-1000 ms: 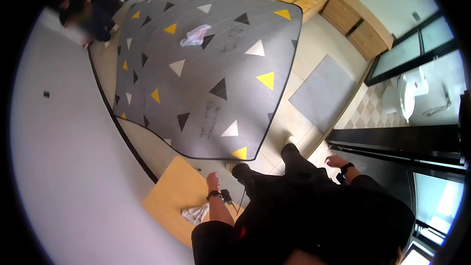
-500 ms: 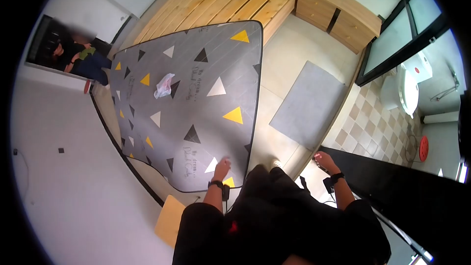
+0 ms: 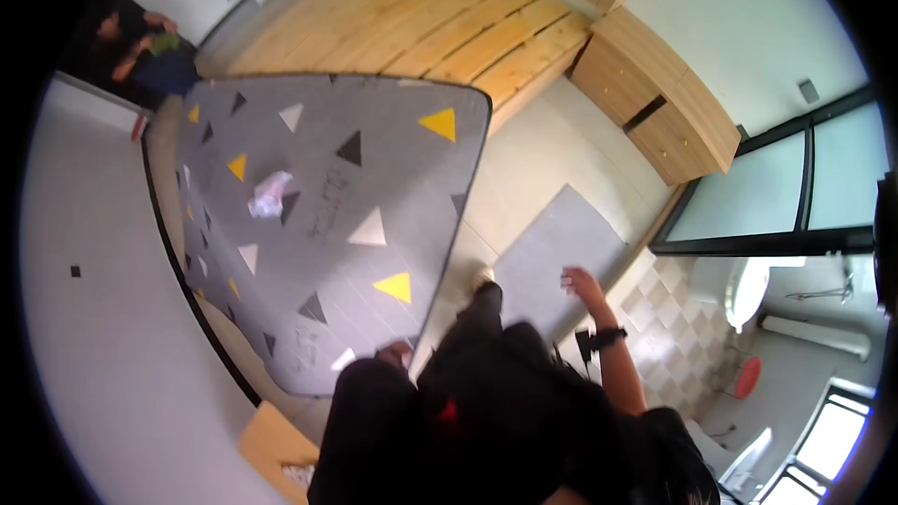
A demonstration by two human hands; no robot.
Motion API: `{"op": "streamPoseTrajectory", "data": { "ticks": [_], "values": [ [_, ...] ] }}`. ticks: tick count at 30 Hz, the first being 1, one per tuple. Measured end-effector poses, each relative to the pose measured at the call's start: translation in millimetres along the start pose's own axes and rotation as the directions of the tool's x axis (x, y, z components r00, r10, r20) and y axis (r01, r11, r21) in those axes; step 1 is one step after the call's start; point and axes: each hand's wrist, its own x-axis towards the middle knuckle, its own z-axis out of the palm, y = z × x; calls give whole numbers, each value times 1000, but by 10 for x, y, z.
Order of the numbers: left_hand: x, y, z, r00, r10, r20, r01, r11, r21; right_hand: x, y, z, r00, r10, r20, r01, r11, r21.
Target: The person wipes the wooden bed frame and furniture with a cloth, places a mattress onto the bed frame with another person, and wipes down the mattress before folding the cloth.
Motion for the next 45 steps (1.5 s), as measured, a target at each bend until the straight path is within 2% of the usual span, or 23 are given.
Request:
{"op": "streamPoseTrajectory", "data": {
  "ticks": [2, 5, 7, 9, 14, 15, 16, 18, 21, 23, 24, 25, 27, 29, 31, 32, 33, 36, 37, 39, 42, 44, 45],
  "values": [
    [436, 73, -763, 968, -144, -206, 87, 961, -263, 252, -408, -265, 998, -9, -65, 13, 998, 55],
    [633, 540, -1818, 701, -358, -617, -327, 608, -724, 969, -319, -845, 999, 47, -12, -43, 974, 224],
    [912, 553, -2746, 550, -321, -771, -360, 742, -566, 1384, -1120, -933, 972, 217, -94, -228, 965, -132],
    [883, 821, -3270, 513, -369, -775, -304, 766, -567, 2086, -1559, -1088, 982, -144, 123, 187, 835, -518],
    [2060, 741, -3392, 478, -615, -627, -325, 539, -777, 3142, -3163, -508, 900, -358, 251, 436, 704, -560],
    [2402, 674, -3268, 214, -446, -869, -374, 785, -495, 3290, -3558, -365, 863, -367, 347, 506, 633, -586],
    [2632, 704, -3294, 522, -565, -639, -99, 704, -703, 3388, -3891, -253, 853, -367, 370, 521, 613, -594],
    [3627, 890, -2926, 527, -487, -697, 106, 851, -515, 3711, -4527, -95, 741, -371, 560, 591, -37, -806],
    [2621, 1481, -3541, 426, -785, -451, -436, 258, -862, 4684, -4762, 273, 654, -362, 664, 627, -233, -744],
    [2626, 1535, -3466, 605, -726, -327, -590, -133, -796, 5510, -4586, 492, 701, -203, 684, 671, -139, -729],
    [3138, 1663, -3014, 283, -695, -661, -566, 435, -700, 5694, -4611, 594, 658, -148, 738, 723, -148, -675],
    [3709, 1802, -2715, 572, -819, 31, -598, -442, -669, 5890, -4605, 601, 673, 0, 740, 733, -133, -667],
    [3249, 1570, -2799, 796, -596, -103, 254, 484, -837, 5819, -4630, 830, 679, 143, 720, 730, -226, -645],
    [3156, 1775, -3194, 391, -793, 468, 250, -397, -883, 5958, -4704, 1029, 729, 239, 641, 676, -107, -729],
    [3603, 1313, -3210, 520, -805, -286, 151, 416, -897, 6263, -4724, 1298, 706, 228, 671, 698, -66, -713],
    [3969, 1262, -3282, 333, -922, -196, -536, -15, -844, 6344, -4643, 1363, 690, 211, 692, 710, -9, -705],
    [3328, 1140, -3978, 606, -793, -68, -644, -438, -627, 6410, -4595, 1465, 677, 240, 696, 720, -19, -694],
    [3699, 922, -4449, 648, -760, -46, -647, -518, -559, 6512, -4422, 1699, 647, 252, 720, 722, 102, -685],
    [4001, 802, -4480, 467, -878, -109, -430, -118, -895, 6597, -4352, 1792, 683, 285, 672, 723, -132, -679],
    [4397, 753, -4898, 258, -923, 284, -676, -382, -629, 6815, -4183, 1955, 696, 315, 645, 716, -362, -597],
    [4198, 790, -5614, 574, -799, 176, -814, -536, 224, 7091, -3930, 2003, 674, 308, 671, 737, -335, -587],
    [4265, 984, -5893, 543, -836, -79, -766, -531, 361, 7154, -3863, 2122, 688, 378, 619, 578, 231, -783],
    [4307, 1057, -6034, 601, -794, -92, -748, -599, 285, 7193, -3803, 2122, 672, 395, 627, 588, 229, -775]
  ]
}}
